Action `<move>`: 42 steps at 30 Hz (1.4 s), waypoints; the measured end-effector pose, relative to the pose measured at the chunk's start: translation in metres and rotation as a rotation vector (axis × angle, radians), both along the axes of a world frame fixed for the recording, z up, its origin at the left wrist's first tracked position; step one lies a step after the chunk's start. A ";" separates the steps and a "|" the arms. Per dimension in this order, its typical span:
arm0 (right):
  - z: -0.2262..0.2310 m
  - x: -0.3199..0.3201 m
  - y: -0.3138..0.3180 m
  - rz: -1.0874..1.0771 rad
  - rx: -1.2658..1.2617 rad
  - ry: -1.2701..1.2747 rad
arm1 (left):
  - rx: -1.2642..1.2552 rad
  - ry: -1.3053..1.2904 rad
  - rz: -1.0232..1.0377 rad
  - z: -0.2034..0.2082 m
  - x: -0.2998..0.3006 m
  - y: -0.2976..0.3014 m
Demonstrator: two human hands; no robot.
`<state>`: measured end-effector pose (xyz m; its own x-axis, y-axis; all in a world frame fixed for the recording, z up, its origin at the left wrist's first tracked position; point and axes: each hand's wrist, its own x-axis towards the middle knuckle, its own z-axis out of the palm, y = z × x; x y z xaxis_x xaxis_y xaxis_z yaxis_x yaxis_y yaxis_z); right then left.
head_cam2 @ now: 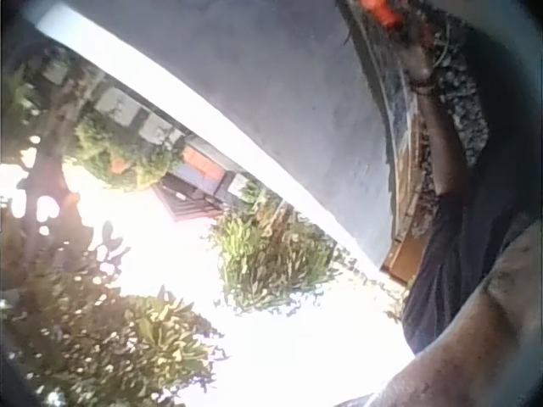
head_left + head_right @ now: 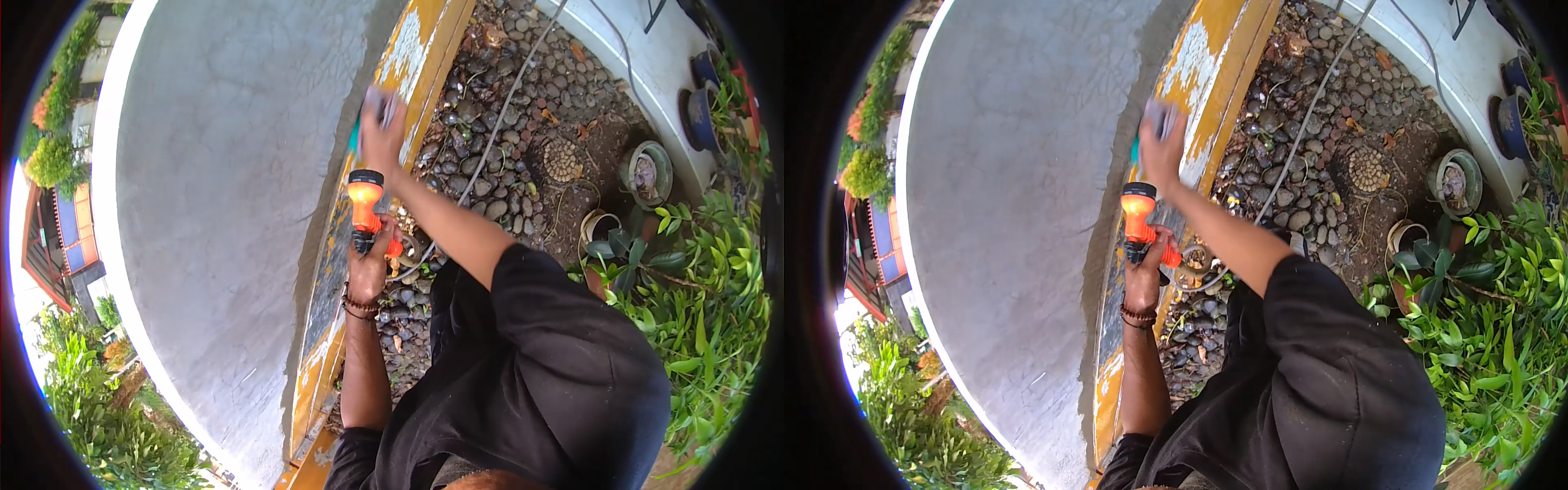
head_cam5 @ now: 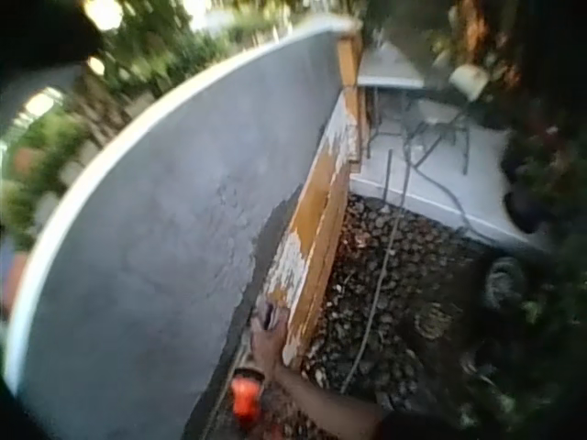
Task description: Washing and scrubbing an exterior wall using a water hose and a scrub brush.
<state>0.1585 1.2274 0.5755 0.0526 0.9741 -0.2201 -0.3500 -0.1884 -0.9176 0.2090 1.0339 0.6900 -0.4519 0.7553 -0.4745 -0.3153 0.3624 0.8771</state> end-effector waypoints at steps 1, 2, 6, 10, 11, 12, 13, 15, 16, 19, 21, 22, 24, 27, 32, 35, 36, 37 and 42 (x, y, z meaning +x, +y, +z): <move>-0.003 -0.001 0.020 -0.064 0.021 0.030 | -0.046 0.008 0.018 0.001 -0.002 -0.007; -0.008 0.002 0.053 -0.027 0.034 0.019 | -0.032 0.034 0.024 0.002 -0.004 -0.015; -0.015 0.001 0.081 -0.173 0.167 0.083 | 0.023 0.013 0.077 -0.010 -0.008 -0.026; -0.008 0.025 -0.064 0.163 0.091 -0.047 | -0.004 0.043 0.083 -0.028 -0.002 -0.015; -0.005 0.026 -0.087 0.193 0.133 0.060 | 0.016 0.045 0.083 -0.029 -0.001 -0.014; -0.001 0.026 -0.095 0.233 0.058 0.139 | -0.053 0.057 0.055 -0.029 0.001 -0.013; 0.000 0.025 -0.090 0.204 0.141 0.170 | -0.119 0.076 0.025 -0.029 0.002 -0.013; -0.005 0.020 -0.044 0.078 -0.074 -0.110 | -0.078 0.041 -0.012 -0.026 0.002 -0.015; -0.014 0.018 -0.010 0.019 -0.082 -0.073 | -0.058 0.033 0.004 -0.026 0.002 -0.017; -0.070 0.023 0.071 0.059 -0.242 0.048 | -0.037 0.021 0.001 -0.037 0.001 -0.013; -0.125 0.022 0.075 0.109 -0.298 0.120 | -0.078 -0.011 0.018 -0.053 0.001 -0.005; -0.154 0.021 0.059 0.107 -0.267 0.093 | -0.104 0.021 0.018 -0.062 0.001 0.001; -0.208 0.012 0.021 0.064 -0.239 -0.131 | -0.132 -0.036 0.087 -0.087 0.004 0.017; -0.261 0.009 -0.015 0.089 -0.229 -0.246 | -0.214 -0.048 0.163 -0.122 0.010 0.041; -0.278 0.009 0.120 -0.041 0.047 -0.488 | -0.254 -0.091 0.198 -0.163 0.018 0.075; -0.281 0.010 0.243 -0.201 0.166 -0.540 | -0.404 -0.054 0.156 -0.175 0.018 0.097; -0.281 0.011 0.253 -0.166 0.122 -0.551 | -0.284 -0.083 0.135 -0.177 0.017 0.105; -0.280 0.012 0.250 -0.154 0.101 -0.515 | -0.337 -0.106 0.118 -0.178 0.013 0.116; -0.256 0.021 0.102 0.114 0.158 -0.194 | -0.401 0.127 0.090 -0.164 0.009 0.167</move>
